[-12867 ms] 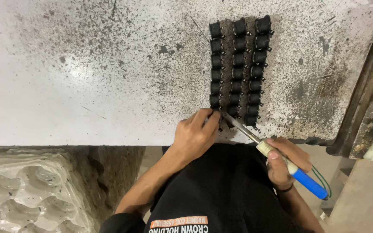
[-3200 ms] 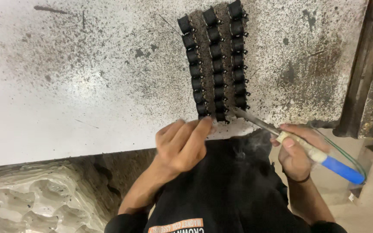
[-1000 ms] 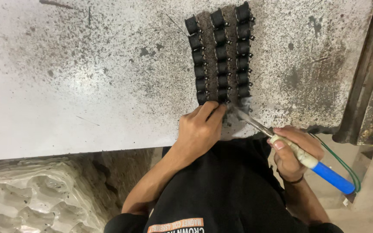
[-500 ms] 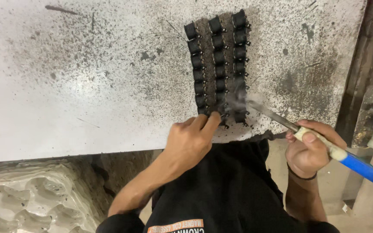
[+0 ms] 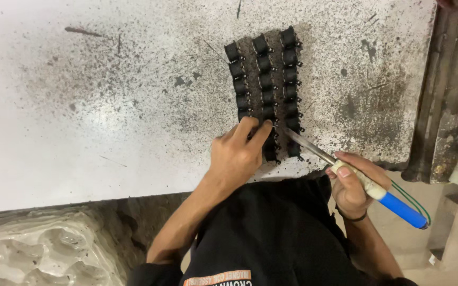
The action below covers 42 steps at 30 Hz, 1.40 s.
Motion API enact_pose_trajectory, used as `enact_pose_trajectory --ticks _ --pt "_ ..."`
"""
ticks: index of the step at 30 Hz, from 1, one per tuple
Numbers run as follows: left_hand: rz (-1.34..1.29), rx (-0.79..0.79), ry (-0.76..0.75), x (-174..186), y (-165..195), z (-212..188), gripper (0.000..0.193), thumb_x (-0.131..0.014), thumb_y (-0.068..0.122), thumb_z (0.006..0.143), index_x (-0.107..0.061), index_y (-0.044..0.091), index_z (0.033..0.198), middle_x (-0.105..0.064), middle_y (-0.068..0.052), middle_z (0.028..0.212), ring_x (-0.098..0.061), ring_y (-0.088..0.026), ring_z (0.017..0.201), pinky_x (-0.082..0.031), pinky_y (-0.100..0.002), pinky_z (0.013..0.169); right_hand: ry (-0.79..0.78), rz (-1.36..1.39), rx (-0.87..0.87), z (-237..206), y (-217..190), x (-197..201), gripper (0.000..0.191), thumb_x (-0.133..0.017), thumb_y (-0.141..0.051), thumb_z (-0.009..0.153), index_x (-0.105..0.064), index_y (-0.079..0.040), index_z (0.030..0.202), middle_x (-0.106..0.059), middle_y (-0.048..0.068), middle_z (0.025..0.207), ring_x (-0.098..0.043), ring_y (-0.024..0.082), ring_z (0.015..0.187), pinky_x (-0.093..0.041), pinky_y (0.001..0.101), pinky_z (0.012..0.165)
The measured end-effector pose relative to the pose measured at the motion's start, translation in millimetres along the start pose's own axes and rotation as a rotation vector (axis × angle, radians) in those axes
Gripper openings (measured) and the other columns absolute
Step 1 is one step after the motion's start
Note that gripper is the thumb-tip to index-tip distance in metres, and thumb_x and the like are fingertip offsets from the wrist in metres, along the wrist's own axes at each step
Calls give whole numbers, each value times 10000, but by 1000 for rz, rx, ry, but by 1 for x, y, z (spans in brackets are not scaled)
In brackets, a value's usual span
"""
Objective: The person arranges black plastic coil bobbins into rows on a workbench, then uses a soldering iron to solder wire leads onto each bobbin one at a time, working along the rows while smoke rises from the solder joints. The soldered bobbins accumulate in ordered rows on the bench.
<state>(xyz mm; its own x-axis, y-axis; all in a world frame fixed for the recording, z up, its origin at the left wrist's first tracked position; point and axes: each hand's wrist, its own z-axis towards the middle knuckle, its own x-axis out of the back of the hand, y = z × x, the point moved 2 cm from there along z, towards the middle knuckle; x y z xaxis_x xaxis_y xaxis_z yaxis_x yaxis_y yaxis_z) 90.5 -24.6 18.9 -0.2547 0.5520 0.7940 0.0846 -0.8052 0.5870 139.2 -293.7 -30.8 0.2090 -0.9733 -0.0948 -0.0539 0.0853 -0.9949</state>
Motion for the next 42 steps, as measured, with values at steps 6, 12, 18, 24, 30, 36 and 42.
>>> enact_pose_trajectory --ticks 6,12,18,24,30,36,42 --pt "-55 -13 74 -18 -9 -22 254 -746 59 851 -737 58 1105 -641 -57 1017 -702 -213 808 -558 -340 586 -9 -86 -15 -2 -2 -8 342 -667 -133 906 -679 154 1090 -677 207 783 -659 203 597 -550 259 576" --pt "-50 -23 -32 -27 -5 -11 201 -753 84 855 -719 68 1052 -625 -61 980 -703 -217 778 -554 -355 563 -35 -130 -11 0 -5 -13 323 -672 -152 916 -686 144 1047 -685 211 782 -671 212 594 -559 260 576" --pt "-65 -9 -47 -18 -2 -14 278 -717 53 844 -723 26 1120 -626 -86 991 -711 -245 780 -564 -355 554 22 -79 -50 1 -4 -17 320 -672 -145 932 -692 145 1066 -686 207 784 -672 214 604 -555 267 580" --pt "-247 54 -58 -10 -9 -5 187 -731 36 895 -764 53 1078 -650 -88 990 -691 -292 706 -581 -394 608 -78 -287 34 -2 -12 -19 330 -666 -161 924 -694 143 1050 -696 201 771 -682 213 593 -556 259 573" --pt "-196 2 -36 -13 -8 -4 193 -718 9 872 -750 21 1062 -646 -90 995 -709 -262 751 -588 -360 603 -27 -215 47 3 -9 -15 336 -671 -166 914 -687 150 1026 -689 220 828 -680 213 570 -564 258 546" --pt "-190 -32 -18 -13 -9 -4 238 -703 -19 837 -737 -4 1073 -646 -89 1007 -713 -248 799 -594 -347 620 -53 -137 37 2 -7 -13 346 -674 -166 906 -683 152 1042 -689 220 821 -669 215 558 -552 257 531" --pt "-161 -41 16 -18 -10 -6 235 -715 -11 821 -741 21 1053 -667 -73 1001 -712 -236 787 -577 -350 597 -40 -130 -4 2 -9 -13 338 -672 -149 908 -680 160 1045 -686 220 783 -669 220 570 -548 262 539"
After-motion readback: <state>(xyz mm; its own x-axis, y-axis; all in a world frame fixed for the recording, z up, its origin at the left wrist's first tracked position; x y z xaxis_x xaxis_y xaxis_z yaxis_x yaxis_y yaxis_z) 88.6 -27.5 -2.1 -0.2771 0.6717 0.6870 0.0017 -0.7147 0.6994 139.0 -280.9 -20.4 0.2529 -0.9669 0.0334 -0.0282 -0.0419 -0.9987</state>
